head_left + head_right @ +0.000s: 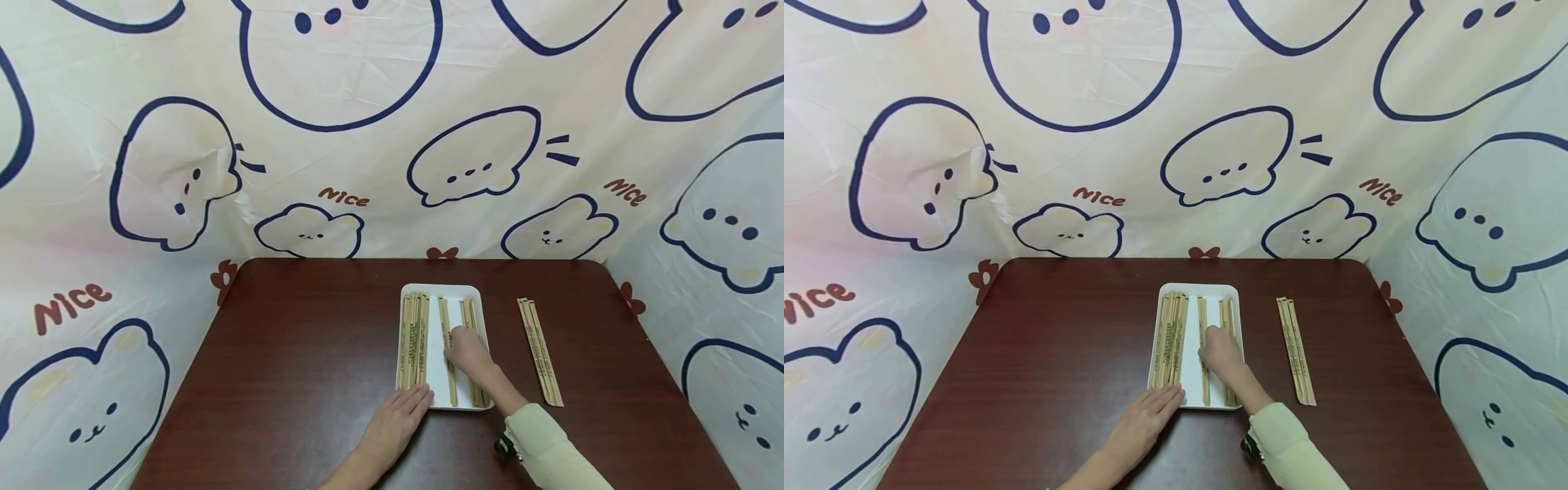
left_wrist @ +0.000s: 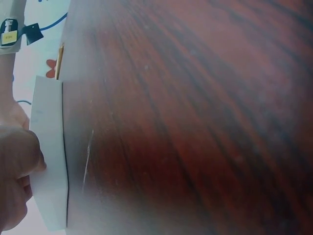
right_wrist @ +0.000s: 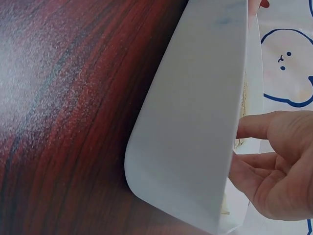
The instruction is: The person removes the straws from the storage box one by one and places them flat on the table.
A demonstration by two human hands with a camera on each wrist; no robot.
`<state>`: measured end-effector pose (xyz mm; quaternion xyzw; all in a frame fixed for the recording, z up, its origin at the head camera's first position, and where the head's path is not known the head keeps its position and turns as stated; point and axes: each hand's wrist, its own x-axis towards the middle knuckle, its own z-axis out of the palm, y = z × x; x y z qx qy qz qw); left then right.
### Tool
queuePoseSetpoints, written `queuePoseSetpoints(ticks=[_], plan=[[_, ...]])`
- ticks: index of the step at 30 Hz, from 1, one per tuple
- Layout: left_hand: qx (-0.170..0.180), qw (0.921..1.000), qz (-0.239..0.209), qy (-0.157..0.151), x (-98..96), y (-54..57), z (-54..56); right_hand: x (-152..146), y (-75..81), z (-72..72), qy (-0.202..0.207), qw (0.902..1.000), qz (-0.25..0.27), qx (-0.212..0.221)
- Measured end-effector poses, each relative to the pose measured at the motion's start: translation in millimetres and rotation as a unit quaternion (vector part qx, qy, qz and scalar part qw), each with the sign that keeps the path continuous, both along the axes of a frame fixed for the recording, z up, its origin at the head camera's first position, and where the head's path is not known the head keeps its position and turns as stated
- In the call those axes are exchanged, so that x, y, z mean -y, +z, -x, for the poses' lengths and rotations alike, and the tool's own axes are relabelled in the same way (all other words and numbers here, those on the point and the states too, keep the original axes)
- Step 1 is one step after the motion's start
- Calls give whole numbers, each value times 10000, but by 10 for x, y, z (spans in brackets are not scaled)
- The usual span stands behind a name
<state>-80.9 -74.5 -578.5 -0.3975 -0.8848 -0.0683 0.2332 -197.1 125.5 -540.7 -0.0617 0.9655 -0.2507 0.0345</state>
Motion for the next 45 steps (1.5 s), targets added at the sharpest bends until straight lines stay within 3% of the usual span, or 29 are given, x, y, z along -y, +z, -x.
queuePoseSetpoints(ticks=[21,36,45], plan=[[-145,9997,-174,-53,-12,56,-7,2,15,-14,-93,9999,90,-3],[-128,9999,-72,-20,-16,35,1,36,-31,11,-129,9980,-511,-351],[-114,9999,-43,-5,-19,25,3,-3,-34,-17,-168,9994,-220,-209]])
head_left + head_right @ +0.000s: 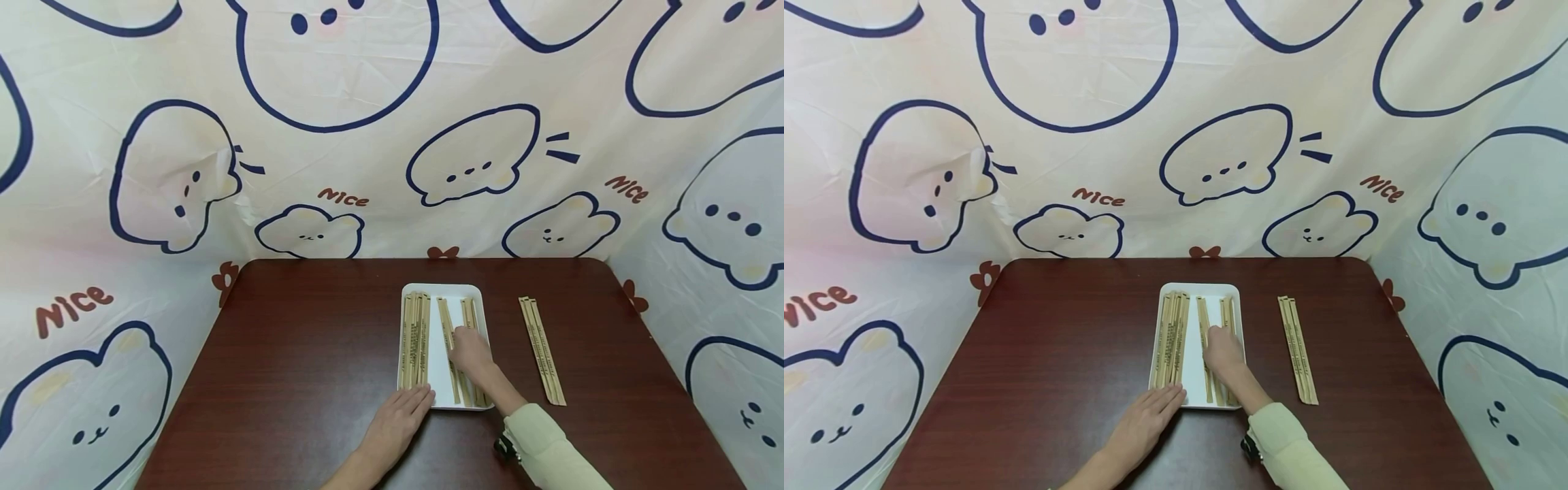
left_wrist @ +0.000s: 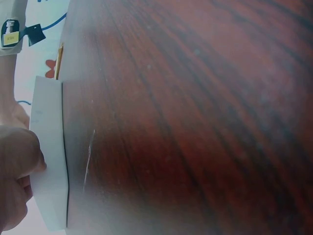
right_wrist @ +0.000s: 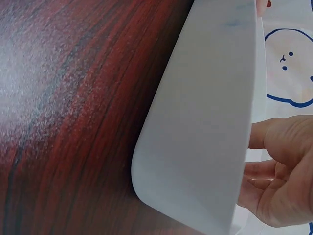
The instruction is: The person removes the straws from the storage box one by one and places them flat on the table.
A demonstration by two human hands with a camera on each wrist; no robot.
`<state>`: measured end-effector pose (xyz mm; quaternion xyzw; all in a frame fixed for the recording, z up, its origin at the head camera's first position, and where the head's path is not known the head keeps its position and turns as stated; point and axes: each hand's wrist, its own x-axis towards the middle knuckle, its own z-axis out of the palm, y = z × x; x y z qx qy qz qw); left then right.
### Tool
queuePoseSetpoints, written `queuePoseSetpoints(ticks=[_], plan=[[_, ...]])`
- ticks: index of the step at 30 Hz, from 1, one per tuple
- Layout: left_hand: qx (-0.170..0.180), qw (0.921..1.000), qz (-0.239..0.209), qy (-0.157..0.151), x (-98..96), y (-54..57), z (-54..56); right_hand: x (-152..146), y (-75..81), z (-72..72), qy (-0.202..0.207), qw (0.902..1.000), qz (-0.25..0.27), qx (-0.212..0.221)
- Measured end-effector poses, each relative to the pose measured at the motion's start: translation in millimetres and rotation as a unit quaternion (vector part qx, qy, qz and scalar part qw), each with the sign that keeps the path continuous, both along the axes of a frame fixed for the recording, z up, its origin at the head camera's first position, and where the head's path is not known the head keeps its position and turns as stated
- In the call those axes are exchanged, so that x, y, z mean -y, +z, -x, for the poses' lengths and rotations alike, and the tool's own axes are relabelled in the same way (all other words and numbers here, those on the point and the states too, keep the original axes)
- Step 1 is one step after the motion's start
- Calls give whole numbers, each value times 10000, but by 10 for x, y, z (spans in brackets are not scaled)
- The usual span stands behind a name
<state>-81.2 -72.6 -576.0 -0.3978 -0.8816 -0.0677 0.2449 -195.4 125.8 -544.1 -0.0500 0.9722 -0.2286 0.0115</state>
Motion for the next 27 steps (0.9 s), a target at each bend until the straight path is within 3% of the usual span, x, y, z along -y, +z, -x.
queuePoseSetpoints(ticks=[11,27], plan=[[121,9999,98,9,9,-27,-6,-67,87,-2,-179,9993,252,215],[69,10000,53,29,-11,17,-8,-338,443,68,-523,9956,411,655]])
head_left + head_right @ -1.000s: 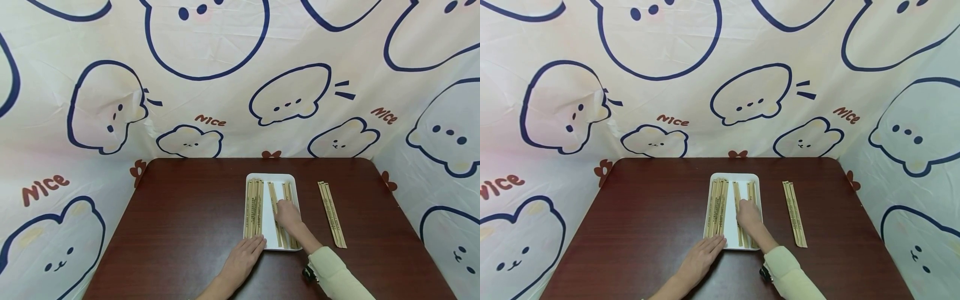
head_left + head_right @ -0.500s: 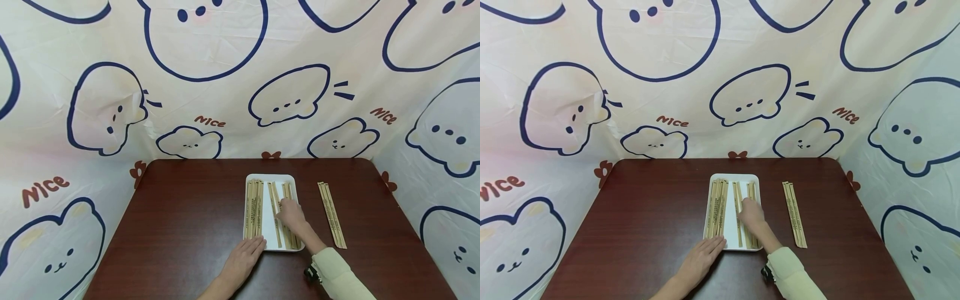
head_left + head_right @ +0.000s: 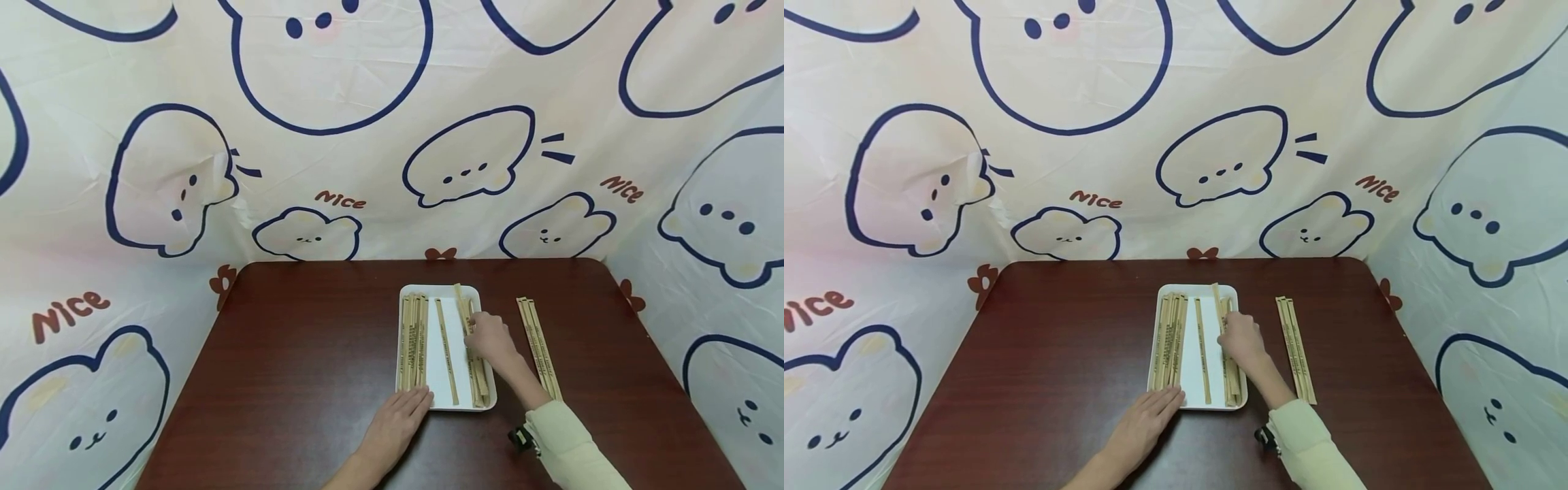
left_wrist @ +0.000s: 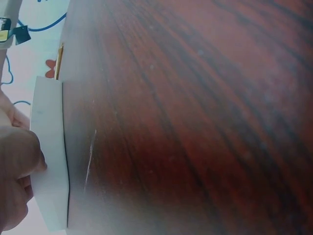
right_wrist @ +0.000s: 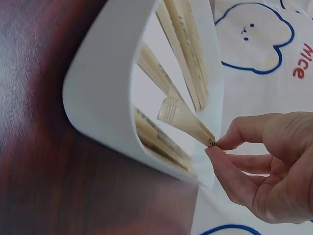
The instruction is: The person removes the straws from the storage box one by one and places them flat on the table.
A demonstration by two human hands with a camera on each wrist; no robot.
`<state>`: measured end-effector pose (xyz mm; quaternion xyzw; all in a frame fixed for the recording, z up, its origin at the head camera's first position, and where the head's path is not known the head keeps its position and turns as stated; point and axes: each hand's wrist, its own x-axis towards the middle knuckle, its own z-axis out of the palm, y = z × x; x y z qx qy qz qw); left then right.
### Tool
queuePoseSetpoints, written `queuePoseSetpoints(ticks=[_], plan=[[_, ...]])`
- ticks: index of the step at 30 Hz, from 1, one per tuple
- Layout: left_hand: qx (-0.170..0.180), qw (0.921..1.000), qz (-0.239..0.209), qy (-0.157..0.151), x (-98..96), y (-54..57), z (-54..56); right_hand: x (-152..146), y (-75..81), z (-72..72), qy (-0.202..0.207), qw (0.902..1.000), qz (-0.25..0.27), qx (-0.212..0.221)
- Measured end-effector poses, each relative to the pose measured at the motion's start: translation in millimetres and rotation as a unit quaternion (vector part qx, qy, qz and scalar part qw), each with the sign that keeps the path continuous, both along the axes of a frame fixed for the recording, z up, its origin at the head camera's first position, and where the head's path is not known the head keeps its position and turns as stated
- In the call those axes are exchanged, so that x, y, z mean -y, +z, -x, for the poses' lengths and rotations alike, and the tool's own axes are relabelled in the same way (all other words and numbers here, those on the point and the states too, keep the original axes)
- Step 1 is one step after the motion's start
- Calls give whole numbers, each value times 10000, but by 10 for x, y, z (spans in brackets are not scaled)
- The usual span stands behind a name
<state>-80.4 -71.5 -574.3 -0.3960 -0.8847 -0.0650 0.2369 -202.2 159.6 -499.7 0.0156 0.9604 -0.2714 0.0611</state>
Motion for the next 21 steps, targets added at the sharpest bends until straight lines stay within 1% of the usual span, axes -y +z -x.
queuePoseSetpoints(ticks=[4,8,10,12,14,17,21], plan=[[50,10000,-18,-10,4,-13,-1,-138,56,21,2,9999,23,-117],[60,10000,63,-2,9,-26,-5,-299,79,41,185,9990,72,-409],[63,9999,91,8,9,-28,-7,-375,90,48,246,9986,127,-451],[64,9999,106,17,10,-28,-9,-448,101,45,251,9987,147,-409],[56,9999,115,27,11,-30,-10,-517,124,34,224,9993,117,-274],[55,9999,103,30,12,-28,-10,-632,144,5,160,9997,-74,-153],[62,10000,65,14,12,-9,-8,-797,108,-15,27,9997,-244,53]])
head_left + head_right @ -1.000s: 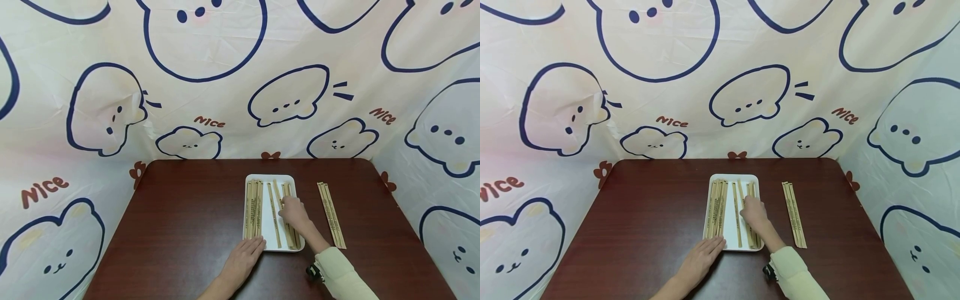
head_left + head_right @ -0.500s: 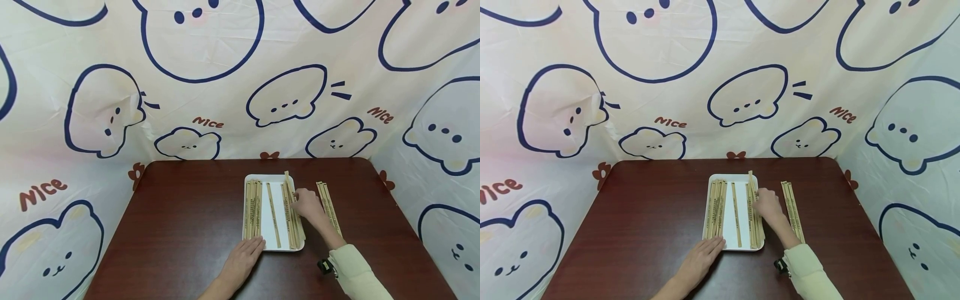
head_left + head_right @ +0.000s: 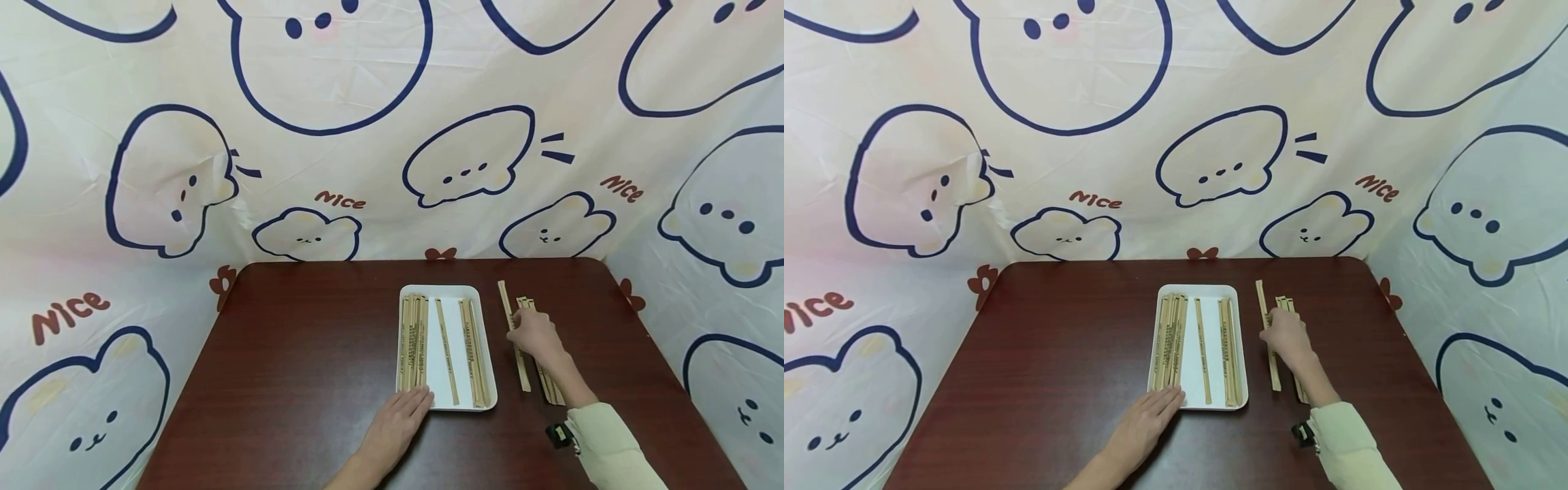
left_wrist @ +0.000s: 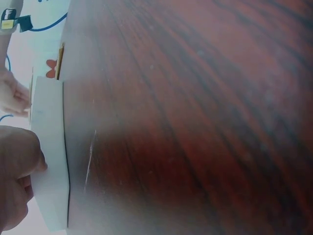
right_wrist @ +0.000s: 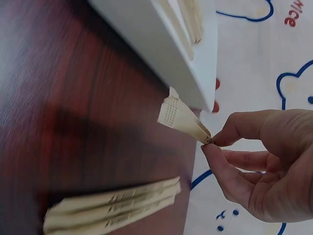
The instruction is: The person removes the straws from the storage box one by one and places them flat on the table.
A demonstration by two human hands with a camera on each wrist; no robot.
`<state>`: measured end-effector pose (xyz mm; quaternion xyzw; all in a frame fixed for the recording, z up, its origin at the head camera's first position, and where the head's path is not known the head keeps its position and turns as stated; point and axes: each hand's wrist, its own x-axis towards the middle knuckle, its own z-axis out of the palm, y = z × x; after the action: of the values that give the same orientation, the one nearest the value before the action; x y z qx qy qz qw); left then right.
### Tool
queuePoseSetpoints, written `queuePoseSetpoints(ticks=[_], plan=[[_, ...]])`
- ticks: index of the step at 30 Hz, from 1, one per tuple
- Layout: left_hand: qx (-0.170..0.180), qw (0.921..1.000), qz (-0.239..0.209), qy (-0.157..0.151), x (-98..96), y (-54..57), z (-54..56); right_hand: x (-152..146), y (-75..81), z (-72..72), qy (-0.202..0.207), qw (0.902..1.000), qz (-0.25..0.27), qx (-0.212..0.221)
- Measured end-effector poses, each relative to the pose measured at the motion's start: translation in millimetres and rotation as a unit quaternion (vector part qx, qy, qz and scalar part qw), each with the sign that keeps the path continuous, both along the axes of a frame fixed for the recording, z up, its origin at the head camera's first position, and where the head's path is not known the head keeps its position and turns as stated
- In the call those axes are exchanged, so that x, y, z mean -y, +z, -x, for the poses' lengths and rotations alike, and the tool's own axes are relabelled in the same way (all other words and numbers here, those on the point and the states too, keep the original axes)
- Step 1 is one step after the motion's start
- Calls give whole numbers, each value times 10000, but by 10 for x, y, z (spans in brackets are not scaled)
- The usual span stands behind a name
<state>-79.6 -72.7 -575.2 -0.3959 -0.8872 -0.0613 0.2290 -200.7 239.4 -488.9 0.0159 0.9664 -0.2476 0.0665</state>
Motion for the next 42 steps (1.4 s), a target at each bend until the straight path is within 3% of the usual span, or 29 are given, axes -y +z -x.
queuePoseSetpoints(ticks=[8,15,22,42], plan=[[-11,10000,-92,0,-9,29,7,-281,-123,-9,-234,9991,-160,301],[-40,9999,-138,-18,-9,11,-3,-402,-161,-73,-285,9989,88,352],[-79,9995,-295,-70,-21,8,6,-513,-214,-84,-481,9981,-51,391],[-50,9996,-291,-49,-19,27,4,-612,-319,-100,-325,9985,-45,449]])
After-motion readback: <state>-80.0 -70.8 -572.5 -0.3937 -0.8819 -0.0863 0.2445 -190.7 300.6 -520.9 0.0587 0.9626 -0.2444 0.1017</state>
